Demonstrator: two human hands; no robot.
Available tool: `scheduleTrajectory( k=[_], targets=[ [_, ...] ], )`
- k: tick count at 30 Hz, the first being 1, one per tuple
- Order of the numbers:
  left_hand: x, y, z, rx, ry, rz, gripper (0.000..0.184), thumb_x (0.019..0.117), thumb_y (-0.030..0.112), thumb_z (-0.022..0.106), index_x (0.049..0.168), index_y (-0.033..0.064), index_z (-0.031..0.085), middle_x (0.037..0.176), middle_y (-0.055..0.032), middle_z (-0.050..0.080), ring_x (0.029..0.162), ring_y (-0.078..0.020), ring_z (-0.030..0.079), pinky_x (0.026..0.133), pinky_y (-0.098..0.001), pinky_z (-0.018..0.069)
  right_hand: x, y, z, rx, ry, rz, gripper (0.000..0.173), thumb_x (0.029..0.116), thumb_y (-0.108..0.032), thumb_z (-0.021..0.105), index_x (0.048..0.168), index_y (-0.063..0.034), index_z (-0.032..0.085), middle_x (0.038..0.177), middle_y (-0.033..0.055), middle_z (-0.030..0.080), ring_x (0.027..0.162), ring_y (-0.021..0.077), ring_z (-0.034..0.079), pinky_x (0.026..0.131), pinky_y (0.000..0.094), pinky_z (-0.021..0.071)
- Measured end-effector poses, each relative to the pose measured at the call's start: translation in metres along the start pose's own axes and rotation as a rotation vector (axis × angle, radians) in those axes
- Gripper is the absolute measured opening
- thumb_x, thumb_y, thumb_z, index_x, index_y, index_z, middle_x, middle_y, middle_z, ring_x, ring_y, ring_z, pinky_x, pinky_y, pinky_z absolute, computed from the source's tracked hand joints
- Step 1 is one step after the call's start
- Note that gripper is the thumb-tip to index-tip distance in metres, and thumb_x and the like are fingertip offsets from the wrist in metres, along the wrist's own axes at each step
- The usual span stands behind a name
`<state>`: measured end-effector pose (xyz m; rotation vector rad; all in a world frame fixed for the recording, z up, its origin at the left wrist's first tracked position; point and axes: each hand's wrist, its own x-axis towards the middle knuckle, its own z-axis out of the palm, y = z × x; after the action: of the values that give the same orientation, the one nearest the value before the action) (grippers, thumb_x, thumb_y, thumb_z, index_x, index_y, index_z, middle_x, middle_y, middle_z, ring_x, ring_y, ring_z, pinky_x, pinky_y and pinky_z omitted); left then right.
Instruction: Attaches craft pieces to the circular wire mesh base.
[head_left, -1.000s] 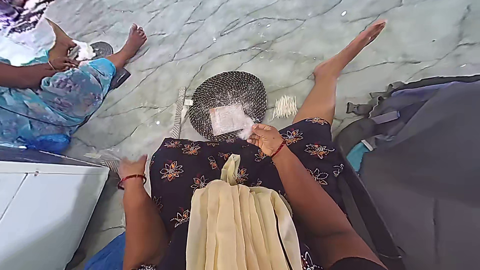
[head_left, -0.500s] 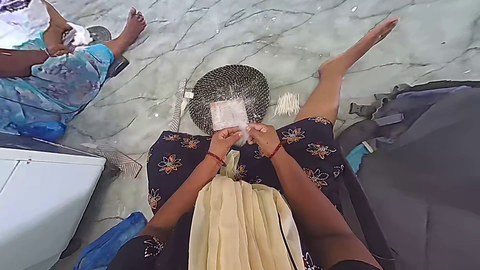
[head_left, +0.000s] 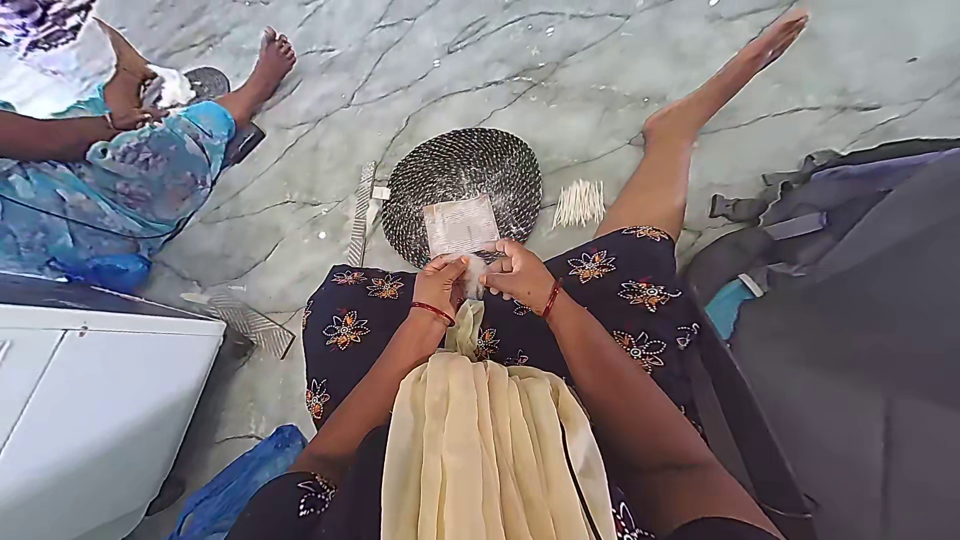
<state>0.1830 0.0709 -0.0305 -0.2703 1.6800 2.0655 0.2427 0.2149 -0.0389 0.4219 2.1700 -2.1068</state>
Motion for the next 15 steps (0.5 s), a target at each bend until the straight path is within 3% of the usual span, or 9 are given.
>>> scheduleTrajectory(
  k=[6, 12, 15],
  targets=[
    [0.005, 0.005, -0.01, -0.098, 0.062, -0.054, 0.004, 0.1033, 0.002, 0.057, 0.104, 0.0046, 0.06, 0.076, -0.0035, 0.066, 0.062, -0.0112, 0.064, 0.063, -0.0263, 0.0586, 0.0, -0.002, 0.001, 0.007, -0.049, 0.086, 0.058, 0.094, 0.005, 0.062, 0.148, 0.0022, 0.04, 0.083, 0.008, 0.065, 0.054, 0.0046, 0.048, 0.048, 0.0194, 0.0376],
    [0.005, 0.0, -0.015, -0.081, -0.031, -0.07, 0.009, 0.107, 0.012, 0.051, 0.112, 0.0076, 0.057, 0.085, -0.0029, 0.065, 0.07, -0.0126, 0.066, 0.066, -0.0295, 0.0588, 0.001, -0.002, -0.001, 0.0, -0.037, 0.043, 0.06, 0.0934, 0.004, 0.063, 0.149, 0.0033, 0.038, 0.084, 0.0085, 0.065, 0.057, 0.0058, 0.051, 0.051, 0.0208, 0.0413],
    [-0.002, -0.001, -0.011, -0.041, -0.083, -0.067, 0.005, 0.1047, 0.006, 0.055, 0.109, 0.0081, 0.057, 0.083, -0.0007, 0.064, 0.071, -0.0099, 0.064, 0.07, -0.0273, 0.058, 0.002, 0.0, 0.002, -0.033, -0.038, -0.002, 0.062, 0.0921, 0.004, 0.064, 0.149, 0.0049, 0.038, 0.078, 0.0069, 0.063, 0.054, 0.0044, 0.051, 0.049, 0.0189, 0.0404]
  ],
)
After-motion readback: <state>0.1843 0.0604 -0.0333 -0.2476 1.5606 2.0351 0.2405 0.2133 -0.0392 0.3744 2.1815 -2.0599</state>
